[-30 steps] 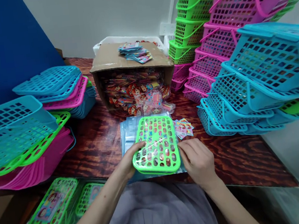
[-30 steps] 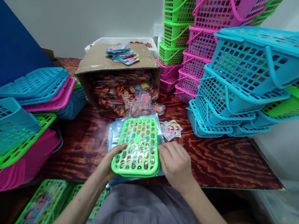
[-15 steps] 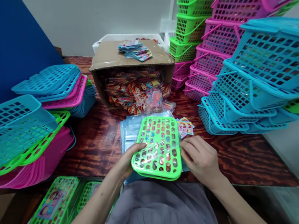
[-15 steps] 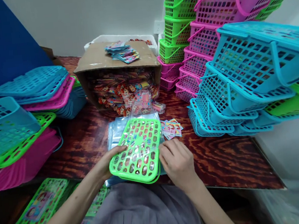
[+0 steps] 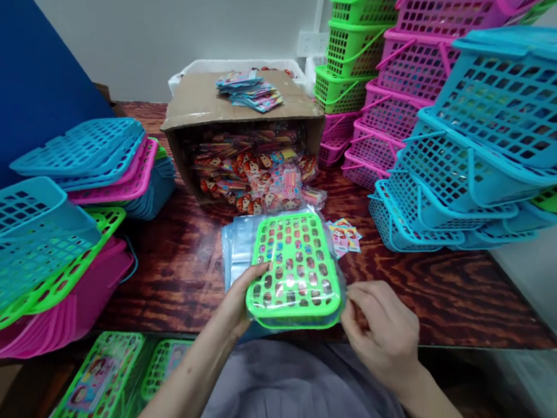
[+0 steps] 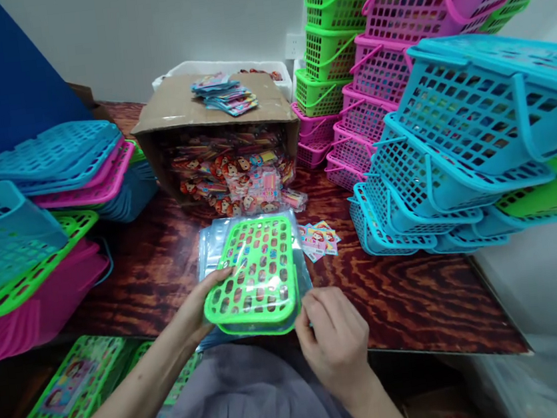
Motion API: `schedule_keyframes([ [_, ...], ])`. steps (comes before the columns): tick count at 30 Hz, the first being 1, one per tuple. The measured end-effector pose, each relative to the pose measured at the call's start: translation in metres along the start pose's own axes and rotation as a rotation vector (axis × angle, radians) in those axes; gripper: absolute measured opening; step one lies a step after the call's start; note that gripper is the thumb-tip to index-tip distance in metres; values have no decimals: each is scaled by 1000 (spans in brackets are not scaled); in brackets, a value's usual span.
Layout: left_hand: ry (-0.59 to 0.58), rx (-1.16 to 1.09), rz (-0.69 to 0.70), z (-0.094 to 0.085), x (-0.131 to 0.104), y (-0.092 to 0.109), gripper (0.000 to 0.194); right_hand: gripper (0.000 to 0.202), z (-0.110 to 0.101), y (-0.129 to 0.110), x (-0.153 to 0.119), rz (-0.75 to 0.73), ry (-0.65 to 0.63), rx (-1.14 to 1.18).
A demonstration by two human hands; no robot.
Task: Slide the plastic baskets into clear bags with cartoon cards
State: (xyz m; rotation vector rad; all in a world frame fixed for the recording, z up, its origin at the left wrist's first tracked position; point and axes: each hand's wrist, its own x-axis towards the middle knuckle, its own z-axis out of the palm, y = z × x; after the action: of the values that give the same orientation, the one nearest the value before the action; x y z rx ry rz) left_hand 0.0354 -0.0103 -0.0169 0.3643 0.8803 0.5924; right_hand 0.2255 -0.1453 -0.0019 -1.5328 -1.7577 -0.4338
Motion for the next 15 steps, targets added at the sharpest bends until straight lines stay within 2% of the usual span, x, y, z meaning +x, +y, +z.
schedule_keyframes([
  [5,77,-9,114,9,-3,-8,35,23,-5,-10,-19,115,-29,99],
  [7,87,18,159,11,-5,-9,40,33,-2,-12,-22,157,-13,87],
  [10,72,48,194,12,-5,-11,44,52,5,-10,-20,139,-32,50],
  [15,61,97,243,8,-7,-13,57,42,4,-5,-39,104,-10,120],
])
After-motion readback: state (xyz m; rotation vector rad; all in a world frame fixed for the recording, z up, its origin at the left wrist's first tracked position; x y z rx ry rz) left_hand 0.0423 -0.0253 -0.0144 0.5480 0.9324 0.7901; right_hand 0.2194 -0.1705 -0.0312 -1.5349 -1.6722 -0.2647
